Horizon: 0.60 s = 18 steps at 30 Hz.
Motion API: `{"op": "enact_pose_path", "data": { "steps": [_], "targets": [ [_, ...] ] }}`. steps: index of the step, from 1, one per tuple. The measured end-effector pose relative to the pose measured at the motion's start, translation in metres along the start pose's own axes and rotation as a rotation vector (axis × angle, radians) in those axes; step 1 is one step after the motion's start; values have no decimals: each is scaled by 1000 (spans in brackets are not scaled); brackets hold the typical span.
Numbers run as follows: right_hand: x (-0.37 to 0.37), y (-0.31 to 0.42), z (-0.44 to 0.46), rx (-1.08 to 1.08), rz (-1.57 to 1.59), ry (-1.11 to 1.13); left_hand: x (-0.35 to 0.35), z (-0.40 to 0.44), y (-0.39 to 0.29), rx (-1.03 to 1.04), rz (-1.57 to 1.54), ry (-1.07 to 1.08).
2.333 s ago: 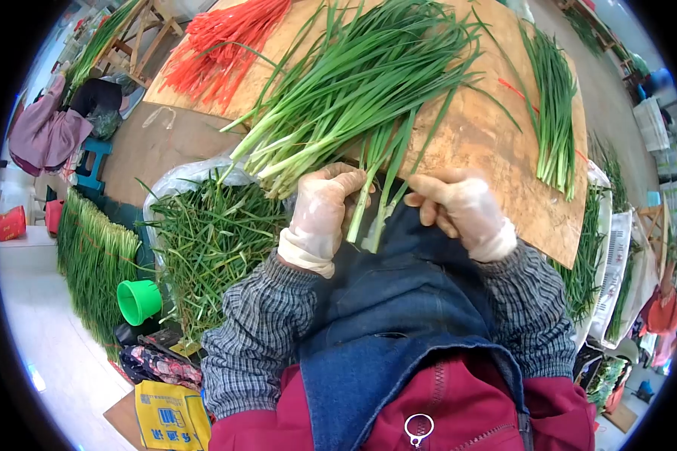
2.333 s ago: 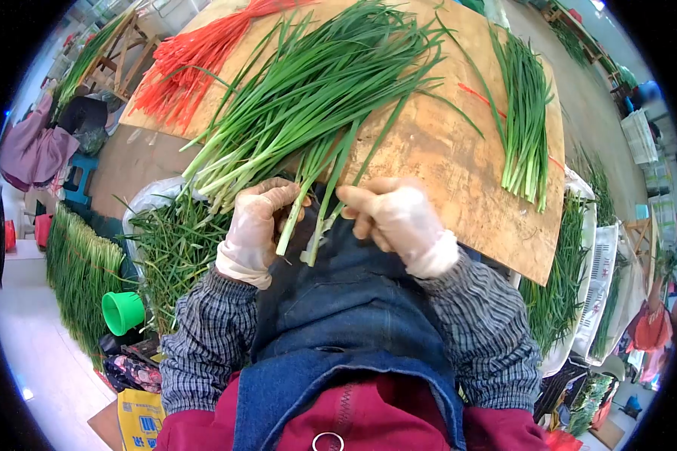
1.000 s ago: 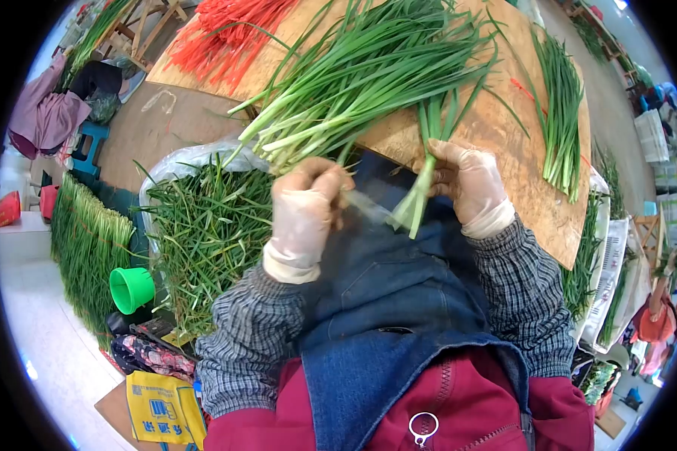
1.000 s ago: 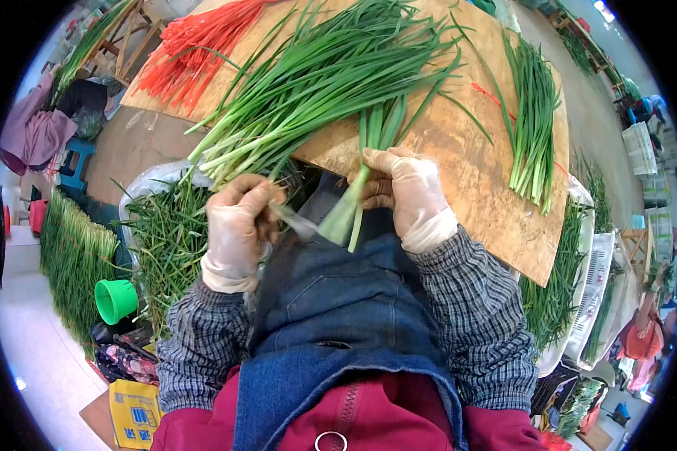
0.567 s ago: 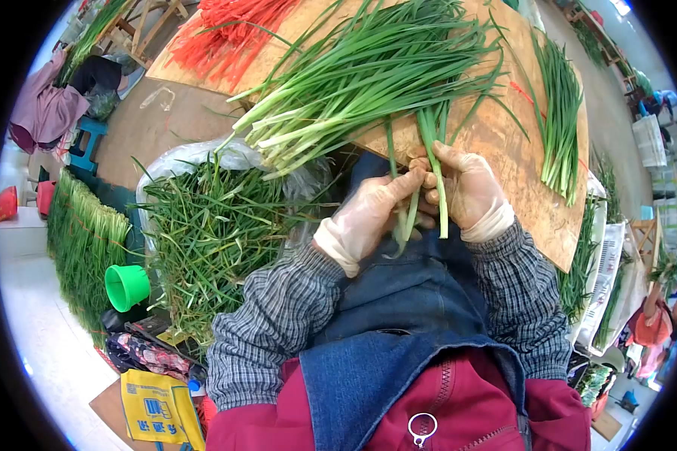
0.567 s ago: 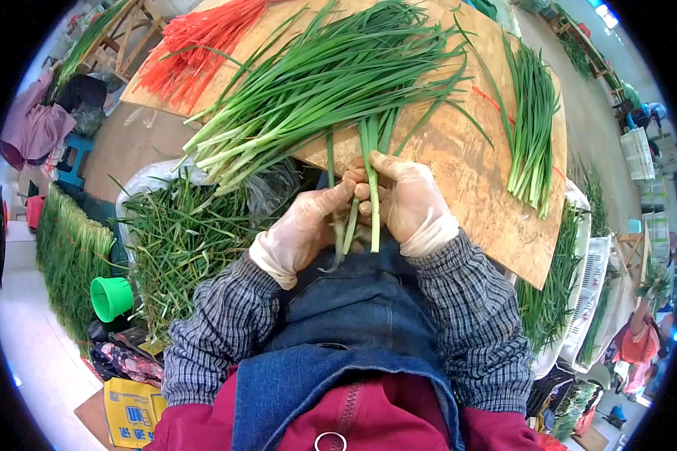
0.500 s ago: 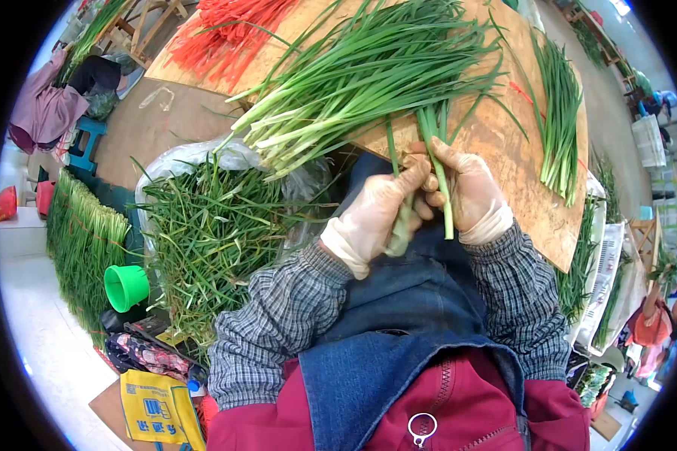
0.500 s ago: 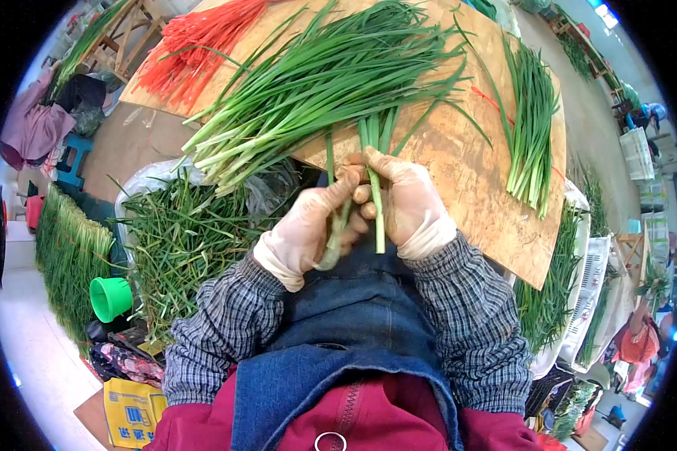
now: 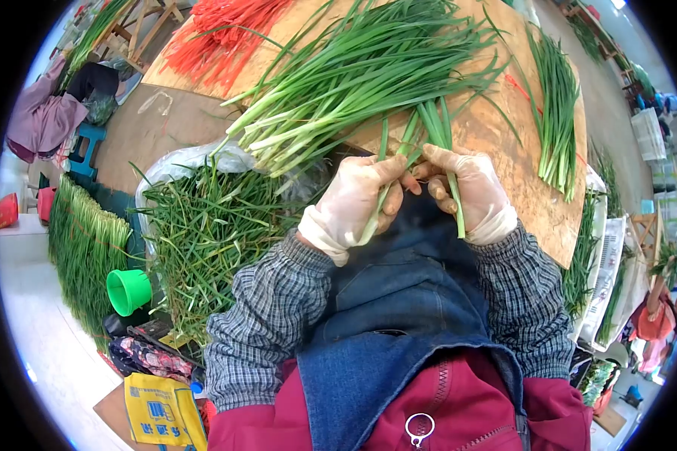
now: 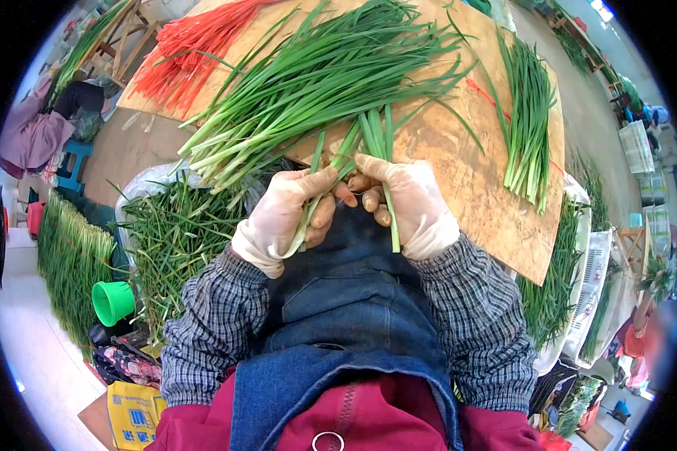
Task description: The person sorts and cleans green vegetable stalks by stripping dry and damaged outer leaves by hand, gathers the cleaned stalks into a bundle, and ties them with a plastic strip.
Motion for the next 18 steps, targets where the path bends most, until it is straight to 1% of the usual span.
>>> {"op": "enact_pose_path", "data": {
  "steps": [2, 6, 7, 8, 10, 11, 14, 15, 16, 18],
  "targets": [
    [0, -9, 4, 39, 29, 31, 4, -5, 1, 1, 54, 37],
    [0, -12, 6, 52, 118, 31, 2, -10, -2, 34, 258, -11],
    [-1, -11, 6, 57, 164, -4, -6, -5, -3, 106, 269, -59],
    [-1, -11, 4, 57, 166, -15, -13, -5, -11, 191, 255, -134],
    [-4, -11, 1, 59, 171, -42, -19, -10, -17, 176, 219, -180],
    [-6, -14, 3, 64, 122, -46, -18, -8, -10, 119, 102, -215],
    [-1, -4, -3, 5, 61, 13, -10, -10, -4, 63, 80, -100],
    [-3, -8, -3, 42, 45, -1, -6, -9, -2, 53, 28, -86],
    [-2, -9, -6, 37, 18, 33, 0, -13, -4, 42, 57, -73],
    [-1, -10, -11, 26, -38, 102, 10, -11, -5, 145, 207, -8]
  ]
}}
Point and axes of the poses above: each hand's wrist, its own z-axis towards the middle knuckle, its own x-axis out of the palm, y = z × x, the point moved 8 cm from there along z, towards the middle knuckle, and after that the axes turned 12 degrees about -y, right-handed, at the moved point
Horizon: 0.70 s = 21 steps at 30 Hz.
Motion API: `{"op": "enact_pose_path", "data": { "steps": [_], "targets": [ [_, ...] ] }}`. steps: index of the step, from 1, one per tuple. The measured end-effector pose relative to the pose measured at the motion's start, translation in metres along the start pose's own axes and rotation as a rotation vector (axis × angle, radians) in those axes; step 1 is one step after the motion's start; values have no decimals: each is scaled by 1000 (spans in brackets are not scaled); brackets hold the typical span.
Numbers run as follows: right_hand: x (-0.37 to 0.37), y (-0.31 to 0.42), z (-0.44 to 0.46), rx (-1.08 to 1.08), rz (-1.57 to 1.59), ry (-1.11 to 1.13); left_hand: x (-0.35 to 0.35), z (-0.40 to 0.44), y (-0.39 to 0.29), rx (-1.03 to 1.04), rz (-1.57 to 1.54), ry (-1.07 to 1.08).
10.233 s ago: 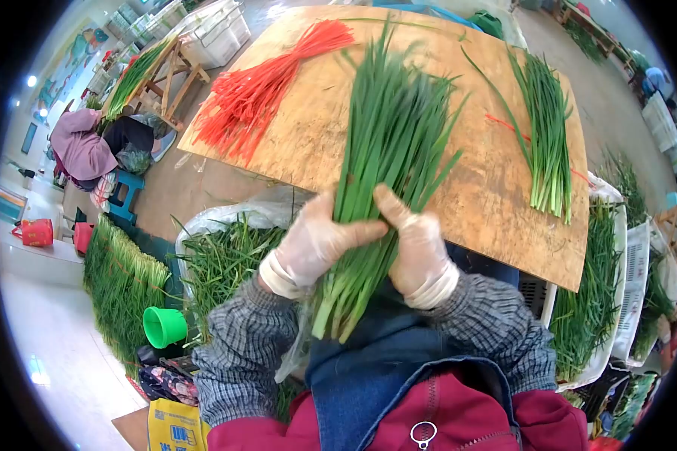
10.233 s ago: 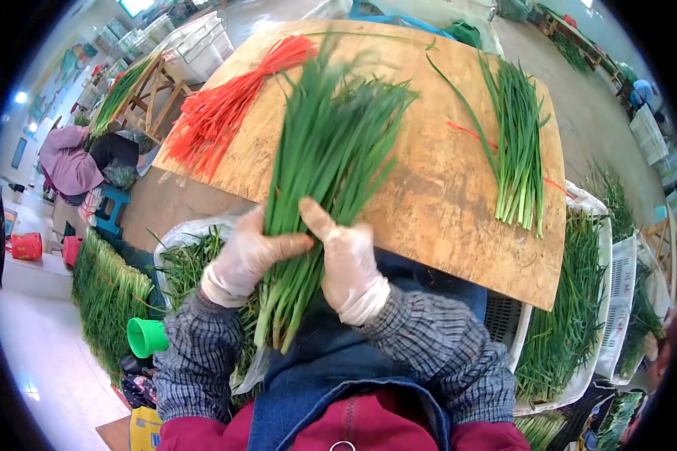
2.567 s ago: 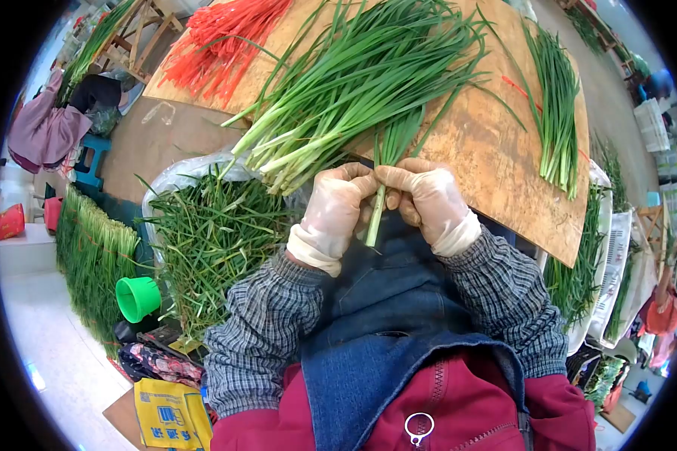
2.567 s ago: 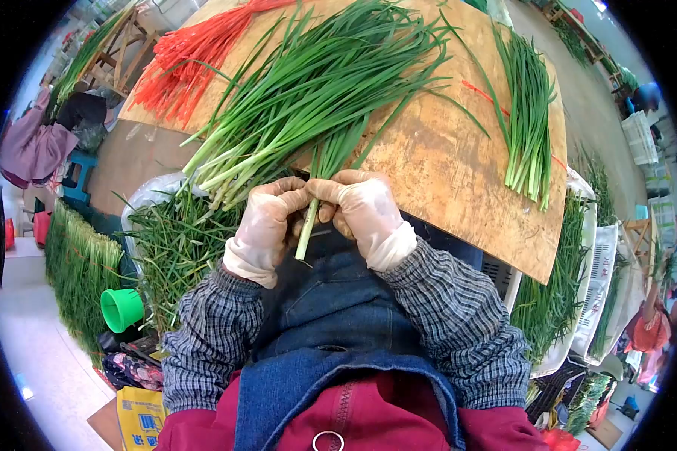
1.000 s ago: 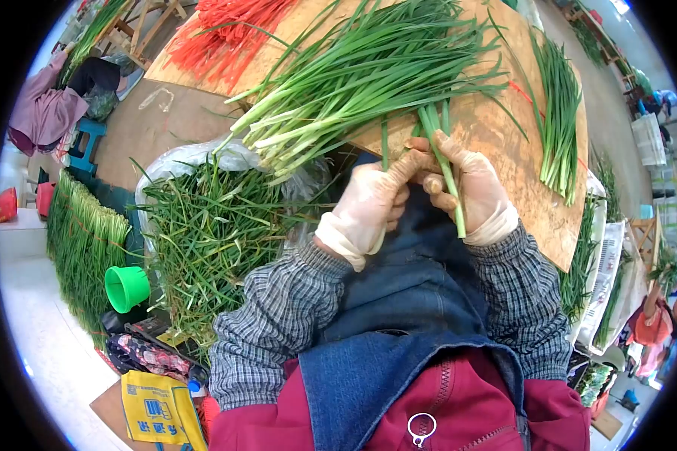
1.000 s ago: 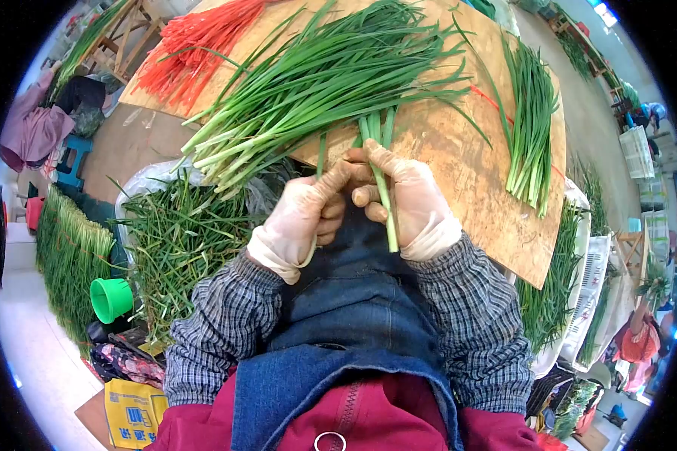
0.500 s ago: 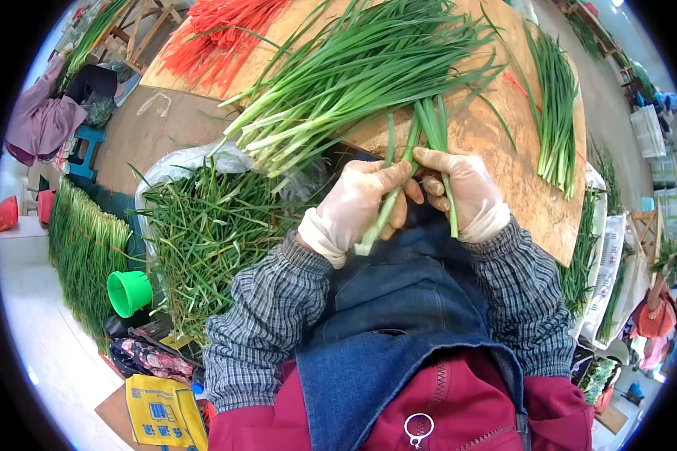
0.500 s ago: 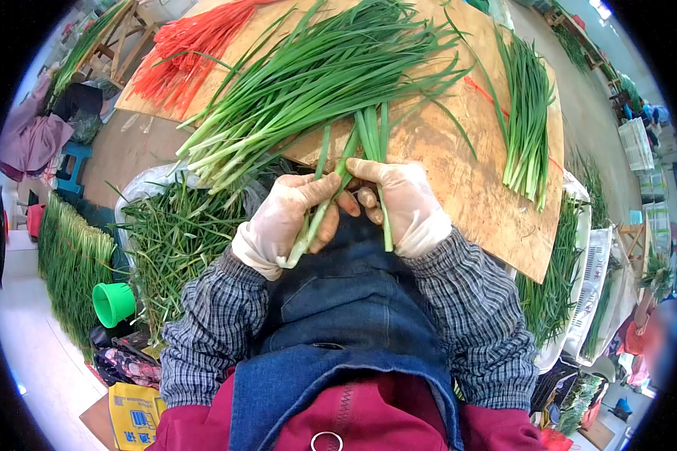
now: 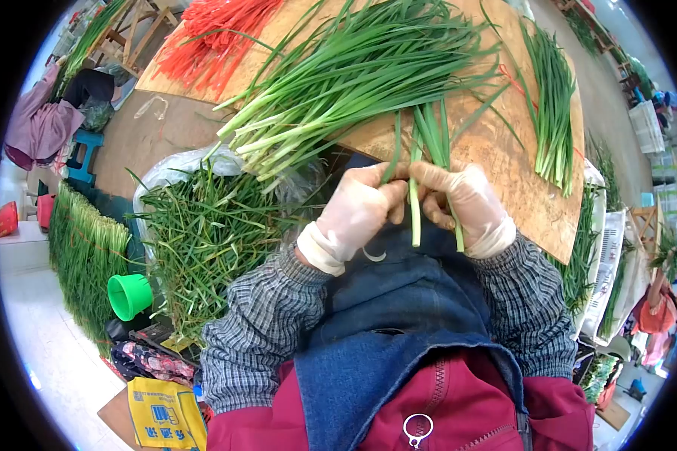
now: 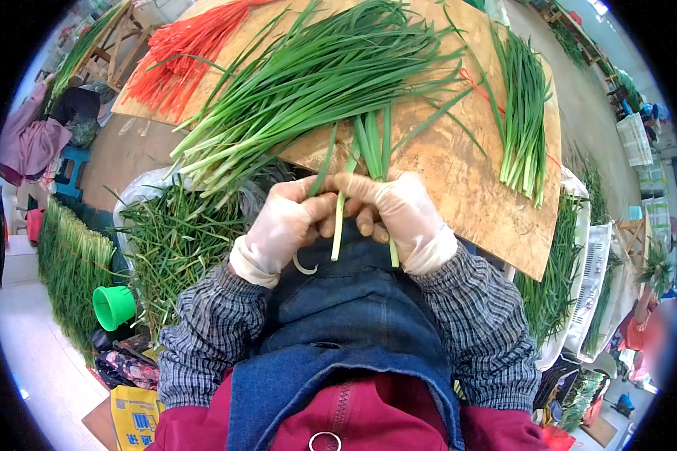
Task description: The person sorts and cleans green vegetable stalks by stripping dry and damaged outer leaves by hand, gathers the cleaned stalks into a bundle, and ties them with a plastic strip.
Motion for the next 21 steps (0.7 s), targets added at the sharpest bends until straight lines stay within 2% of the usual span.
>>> {"op": "enact_pose_path", "data": {
  "steps": [1, 4, 5, 7, 9, 13, 14, 16, 19, 20, 21],
  "targets": [
    [-1, 0, 0, -1, -11, 5, 5, 2, 2, 40, 18, 30],
    [-4, -2, 1, -7, -38, 19, -12, 0, -2, 76, 165, -203],
    [-7, -1, 0, 31, -41, 4, -20, -2, -18, 248, 264, -282],
    [-14, -1, -1, 50, -30, -28, -31, 6, -32, 554, 275, -373],
    [-15, 1, -1, 44, -25, -12, -24, 2, -56, 944, 450, -392],
    [-10, 3, -1, 12, -46, 58, 14, 34, -39, 598, 1048, -166],
    [-8, 6, -1, -9, -53, 76, 19, 43, -31, 655, 1085, -167],
    [-12, 12, -4, 51, 5, 91, 23, 42, -40, 726, 1045, -180],
    [-25, 31, -12, 11, -18, 92, -13, 10, -75, 935, 681, -404],
    [-26, 41, -15, -31, -32, 91, -29, -13, -96, 791, 723, -437],
    [-30, 46, -14, -39, -17, 66, -56, -35, -107, 802, 559, -510]
  ]
}}
Point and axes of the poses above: each hand's wrist, its own z-axis towards the middle knuckle, its own x-axis out of the palm, y = z × x, the point moved 8 cm from there along z, towards the middle knuckle, and after that the axes turned 12 degrees about -y, right-handed, at the moved point
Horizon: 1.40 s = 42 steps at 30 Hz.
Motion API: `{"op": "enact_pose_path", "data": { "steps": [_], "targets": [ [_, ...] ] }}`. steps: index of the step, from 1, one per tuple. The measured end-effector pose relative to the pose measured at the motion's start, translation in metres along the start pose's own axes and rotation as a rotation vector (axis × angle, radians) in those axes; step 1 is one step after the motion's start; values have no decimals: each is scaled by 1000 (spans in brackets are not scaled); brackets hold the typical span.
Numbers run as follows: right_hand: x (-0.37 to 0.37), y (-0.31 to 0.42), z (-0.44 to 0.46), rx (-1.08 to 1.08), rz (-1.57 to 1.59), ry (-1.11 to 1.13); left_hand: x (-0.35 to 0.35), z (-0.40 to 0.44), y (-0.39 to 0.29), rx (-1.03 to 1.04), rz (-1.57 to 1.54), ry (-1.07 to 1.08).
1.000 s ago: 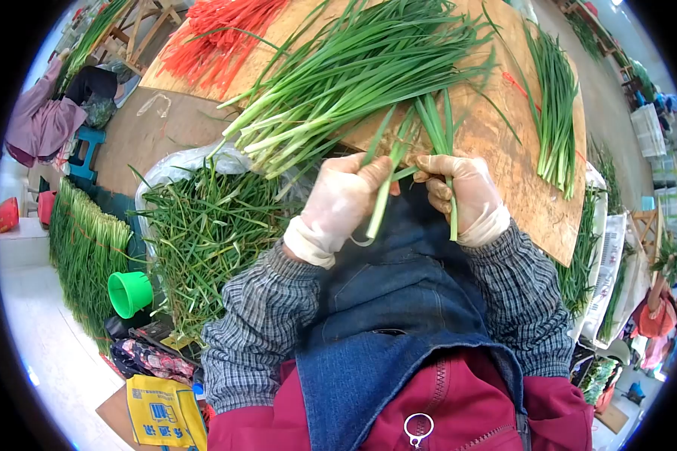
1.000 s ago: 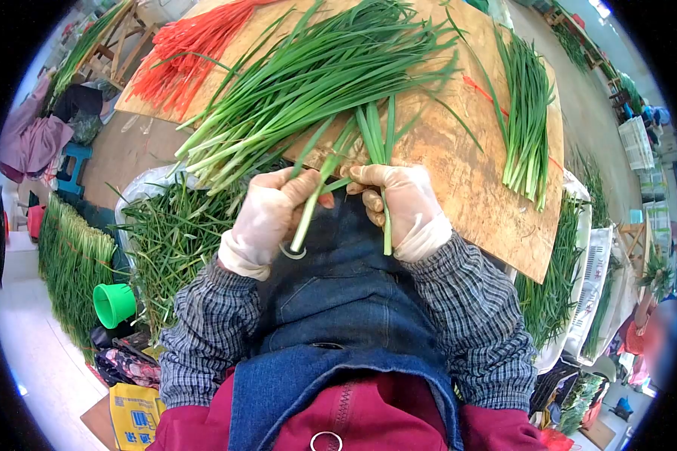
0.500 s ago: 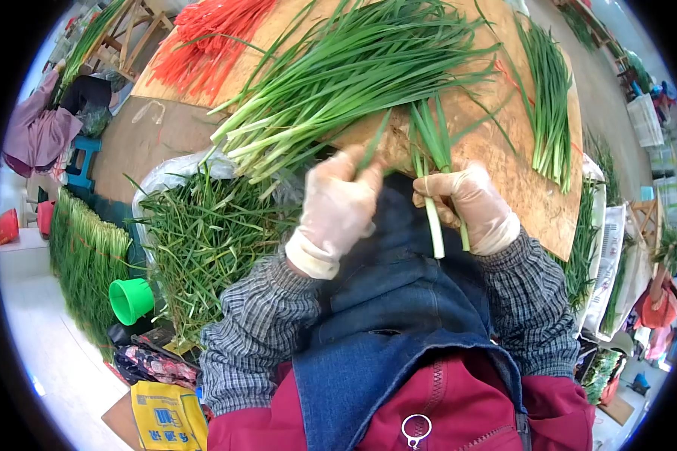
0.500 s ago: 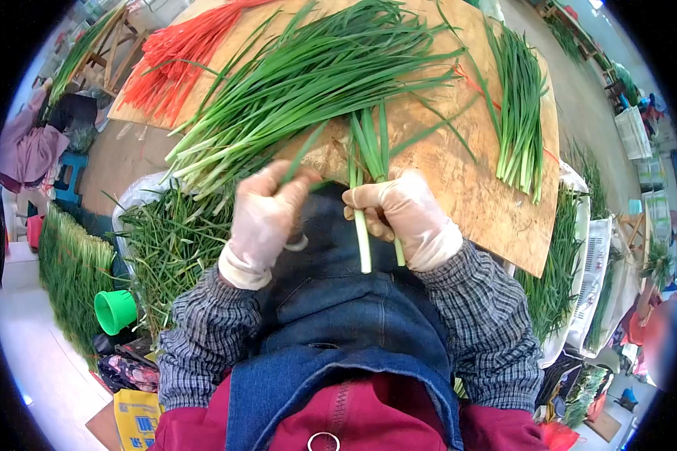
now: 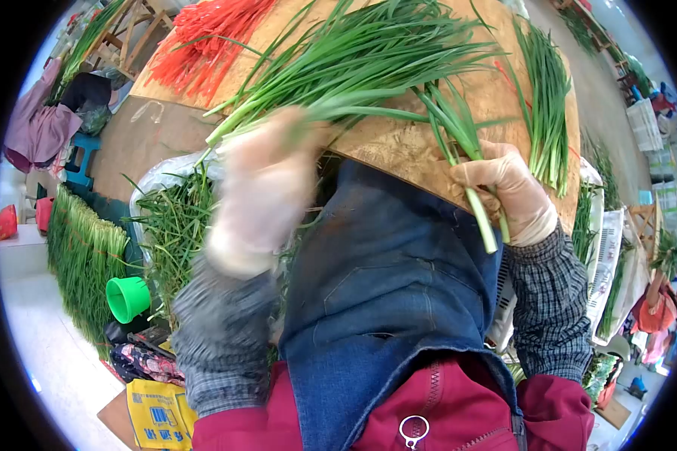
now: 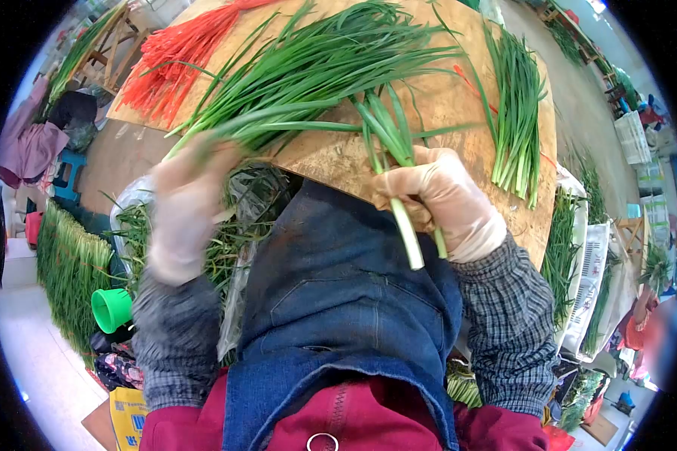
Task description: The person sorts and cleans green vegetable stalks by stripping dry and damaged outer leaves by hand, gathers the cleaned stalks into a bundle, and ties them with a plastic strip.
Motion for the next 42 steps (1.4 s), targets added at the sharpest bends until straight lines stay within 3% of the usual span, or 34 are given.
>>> {"op": "enact_pose_path", "data": {
  "steps": [2, 3, 5, 7, 9, 11, 13, 14, 15, 17, 18, 20, 21, 22, 25, 26, 27, 28, 29, 31, 32, 34, 36, 37, 39, 41, 42],
  "targets": [
    [-9, -4, 12, 25, 39, -6, -102, -17, 21, -325, 120, -278],
    [-8, -6, 16, 45, 59, 3, -150, -29, 22, -390, 45, -468],
    [10, -15, 18, 95, 193, 54, -235, -61, 50, -369, -134, -538],
    [24, -34, 25, 201, 328, 121, -283, -100, 83, -604, 33, -400],
    [37, -47, 30, 233, 332, 101, -332, -151, 143, -826, 883, -152],
    [48, -55, 36, 203, 315, 70, -256, -147, 111, -481, 1761, 290],
    [54, -55, 34, 179, 312, 97, -194, -132, 103, -328, 1301, 119],
    [57, -54, 31, 193, 337, 96, -158, -121, 93, -37, 983, 21],
    [60, -52, 30, 202, 363, 99, -123, -109, 85, -86, 809, -24],
    [62, -56, 35, 242, 427, 120, -66, -80, 68, 122, 783, -38],
    [62, -59, 37, 267, 462, 128, -40, -69, 83, 71, 900, 86],
    [67, -65, 39, 317, 580, 170, -12, -73, 104, 27, 787, 252],
    [71, -66, 41, 322, 609, 224, -4, -78, 103, 38, 559, 285],
    [75, -66, 41, 327, 639, 277, -15, -84, 104, -161, 289, 142],
    [87, -66, 42, 347, 655, 289, -103, -124, 143, -251, 439, 63],
    [90, -67, 44, 348, 649, 297, -145, -131, 146, -172, 719, -20],
    [93, -67, 45, 349, 642, 306, -188, -147, 170, -461, 1196, 209],
    [96, -68, 46, 354, 644, 300, -219, -159, 168, -434, 1593, 318],
    [97, -67, 48, 336, 632, 277, -231, -159, 156, -504, 1785, 341],
    [99, -66, 48, 308, 602, 226, -200, -128, 103, -110, 1515, 30],
    [100, -65, 46, 301, 599, 207, -163, -101, 58, 146, 1184, -104],
    [102, -61, 46, 275, 589, 170, -107, -65, 8, 341, 809, -163],
    [102, -59, 44, 262, 543, 147, -77, -40, -8, 425, 671, -217],
    [101, -58, 44, 254, 524, 133, -69, -25, -5, 359, 576, -239],
    [102, -56, 43, 242, 523, 125, -46, 1, 3, 404, 589, -189],
    [104, -55, 43, 213, 495, 87, -18, 19, 30, 226, 804, 106],
    [105, -53, 42, 192, 469, 53, -7, 19, 46, 111, 766, 219]
  ]
}}
Point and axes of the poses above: each hand's wrist, its own z-axis towards the middle knuckle, its own x-axis out of the palm, y = z × x, the point moved 8 cm from there along z, towards the middle knuckle, and after that the axes turned 12 degrees about -y, right-handed, at the moved point
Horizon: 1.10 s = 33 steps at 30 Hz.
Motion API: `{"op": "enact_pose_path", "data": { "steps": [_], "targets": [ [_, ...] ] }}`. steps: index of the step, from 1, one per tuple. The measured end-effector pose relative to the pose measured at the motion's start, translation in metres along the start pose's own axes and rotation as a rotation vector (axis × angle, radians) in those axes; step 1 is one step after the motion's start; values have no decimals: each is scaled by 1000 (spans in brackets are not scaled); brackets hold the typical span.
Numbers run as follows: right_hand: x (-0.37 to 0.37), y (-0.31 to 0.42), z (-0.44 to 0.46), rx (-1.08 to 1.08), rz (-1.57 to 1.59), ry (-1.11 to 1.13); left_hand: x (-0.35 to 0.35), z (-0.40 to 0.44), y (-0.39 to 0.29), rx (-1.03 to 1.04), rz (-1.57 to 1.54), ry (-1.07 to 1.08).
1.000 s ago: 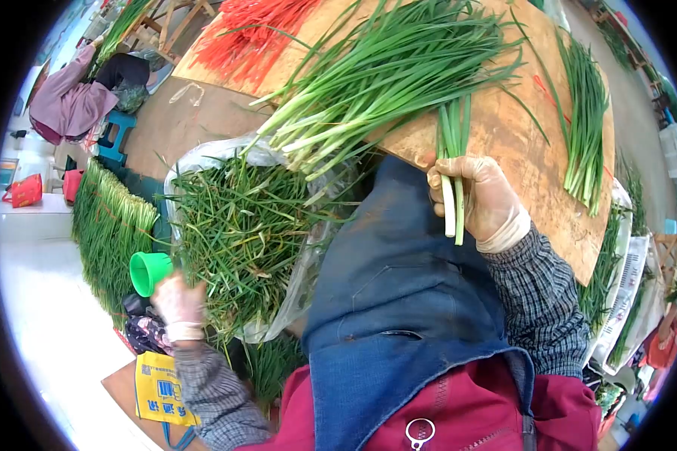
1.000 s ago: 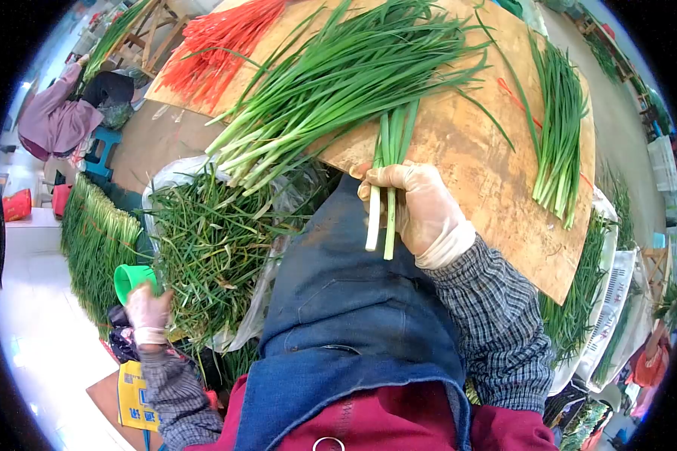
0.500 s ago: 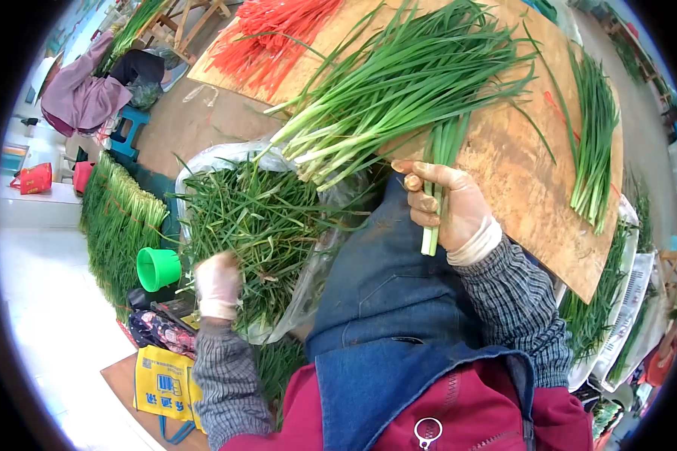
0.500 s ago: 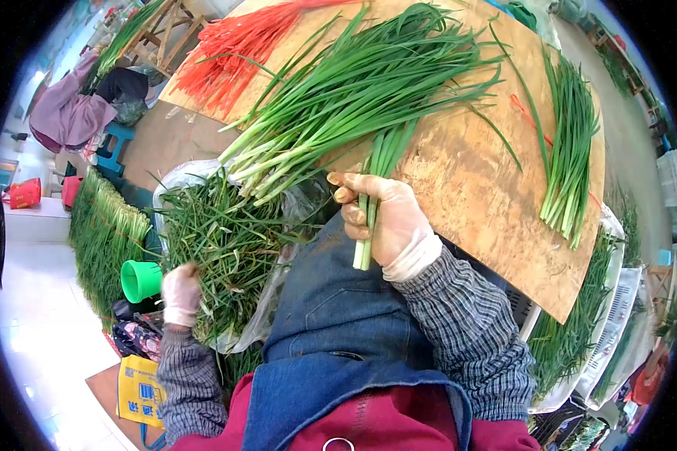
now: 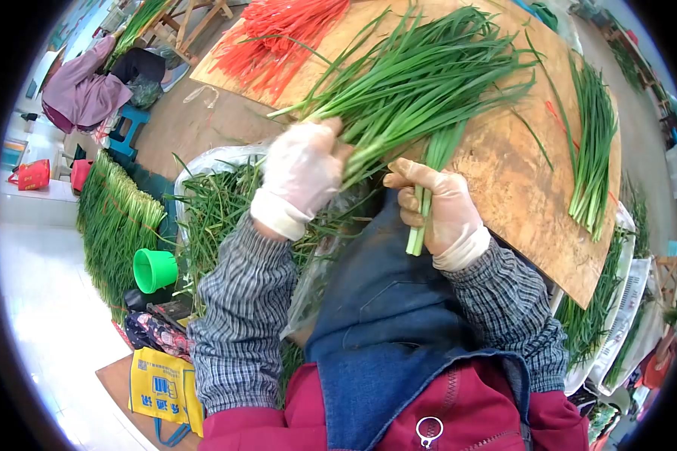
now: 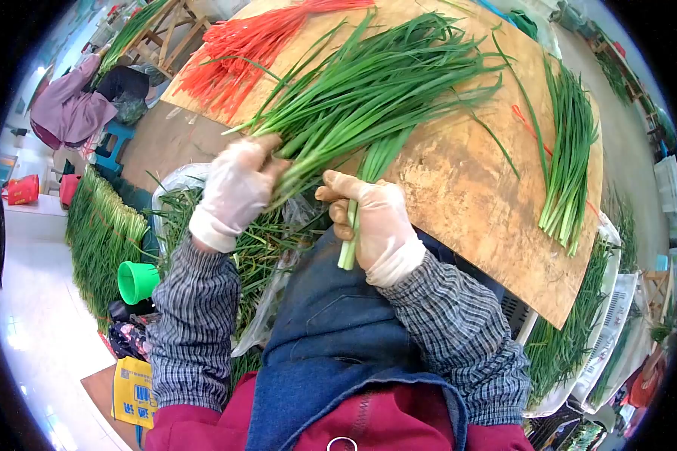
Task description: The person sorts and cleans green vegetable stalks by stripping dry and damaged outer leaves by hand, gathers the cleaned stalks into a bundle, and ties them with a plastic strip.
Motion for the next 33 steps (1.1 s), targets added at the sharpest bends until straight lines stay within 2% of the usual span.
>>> {"op": "enact_pose_path", "data": {
  "steps": [1, 3, 4, 5, 7, 10, 11, 13, 15, 17, 18, 19, 21, 23, 24, 25, 27, 30, 31, 33],
  "targets": [
    [1, 1, -1, -29, -23, -32, 7, -3, -5, -42, -158, 26],
    [-1, 7, 0, -152, -104, -65, 10, -16, -25, 9, -212, -25],
    [-7, 8, 2, -208, -131, -68, 4, -24, -32, 32, -388, -229],
    [-9, 9, 2, -263, -162, -64, 18, -30, -21, -139, -527, -117],
    [-17, 8, -4, -183, -150, -89, 30, -39, -16, -488, -794, 108],
    [-30, 12, -8, -116, -34, -19, -13, -36, 17, -618, -915, -137],
    [-36, 12, -8, -96, -35, 18, -19, -38, 26, -746, -1035, -124],
    [-36, 14, -13, -75, -40, 36, -28, -38, 17, -724, -998, -64],
    [-33, 13, -14, -44, -42, 81, -14, -35, -11, -551, -876, 90],
    [-32, 15, -16, -43, -53, 78, 2, -37, -44, -156, -672, 78],
    [-33, 16, -17, -58, -65, 51, 12, -39, -56, -330, -730, 304],
    [-33, 17, -18, -71, -77, 24, 22, -41, -68, -353, -818, 476],
    [-35, 17, -20, -84, -64, 6, 45, -47, -69, -482, -1018, 532],
    [-40, 15, -19, -47, -44, 58, 48, -47, -56, -594, -976, 524],
    [-41, 14, -18, -20, -65, 89, 44, -41, -54, -554, -1024, 456],
    [-46, 16, -18, -8, -29, 105, 34, -42, -48, -690, -1043, 413],
    [-50, 17, -18, 9, 44, 134, 11, -31, -25, -712, -1201, 142],
    [-53, 18, -19, -4, -21, 122, 6, -27, -31, -667, -1123, 187],
    [-53, 16, -20, 5, -41, 125, 17, -32, -41, -722, -1059, 276],
    [-51, 20, -22, -49, -89, 77, 34, -36, -61, -699, -865, 497]
  ]
}}
Point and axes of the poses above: each hand's wrist, its own z-axis towards the middle knuckle, its own x-axis out of the palm, y = z × x, the point moved 8 cm from there along z, towards the middle knuckle, and after that the axes turned 12 degrees about -y, right-handed, at the moved point
